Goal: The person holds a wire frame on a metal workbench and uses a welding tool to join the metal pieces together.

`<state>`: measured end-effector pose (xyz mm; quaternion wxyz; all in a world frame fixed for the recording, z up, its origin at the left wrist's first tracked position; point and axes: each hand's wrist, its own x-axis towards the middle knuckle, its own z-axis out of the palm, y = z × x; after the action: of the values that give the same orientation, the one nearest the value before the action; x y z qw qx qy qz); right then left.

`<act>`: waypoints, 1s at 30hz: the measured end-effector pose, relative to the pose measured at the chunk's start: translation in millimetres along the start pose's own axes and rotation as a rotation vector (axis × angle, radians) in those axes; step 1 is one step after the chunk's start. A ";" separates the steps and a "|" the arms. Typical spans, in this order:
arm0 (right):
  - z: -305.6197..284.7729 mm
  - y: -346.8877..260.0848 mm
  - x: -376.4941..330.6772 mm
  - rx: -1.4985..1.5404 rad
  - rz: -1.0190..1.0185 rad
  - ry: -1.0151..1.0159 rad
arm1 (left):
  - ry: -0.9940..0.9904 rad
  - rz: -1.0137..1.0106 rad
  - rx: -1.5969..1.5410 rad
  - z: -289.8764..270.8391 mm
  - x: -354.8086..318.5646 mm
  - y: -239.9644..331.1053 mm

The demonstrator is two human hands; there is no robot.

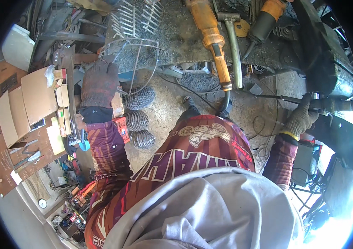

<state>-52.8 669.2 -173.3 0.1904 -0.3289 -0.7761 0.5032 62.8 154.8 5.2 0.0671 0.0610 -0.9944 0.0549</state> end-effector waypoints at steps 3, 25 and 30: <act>4.3 -9.8 -1.3 -0.090 -0.123 0.016 | -0.020 -0.009 0.053 1.9 -4.6 -4.2; -7.0 -24.9 -13.8 -0.051 -0.103 0.107 | 0.005 0.020 0.136 20.4 11.2 -9.8; 11.0 24.9 16.7 0.467 -0.150 -0.245 | -0.138 -0.138 0.065 10.9 12.4 -0.1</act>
<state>-63.6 680.5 -201.1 0.2025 -0.1544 -0.6785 0.6891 49.2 152.0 -3.7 0.0000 0.1351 -0.9878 0.0781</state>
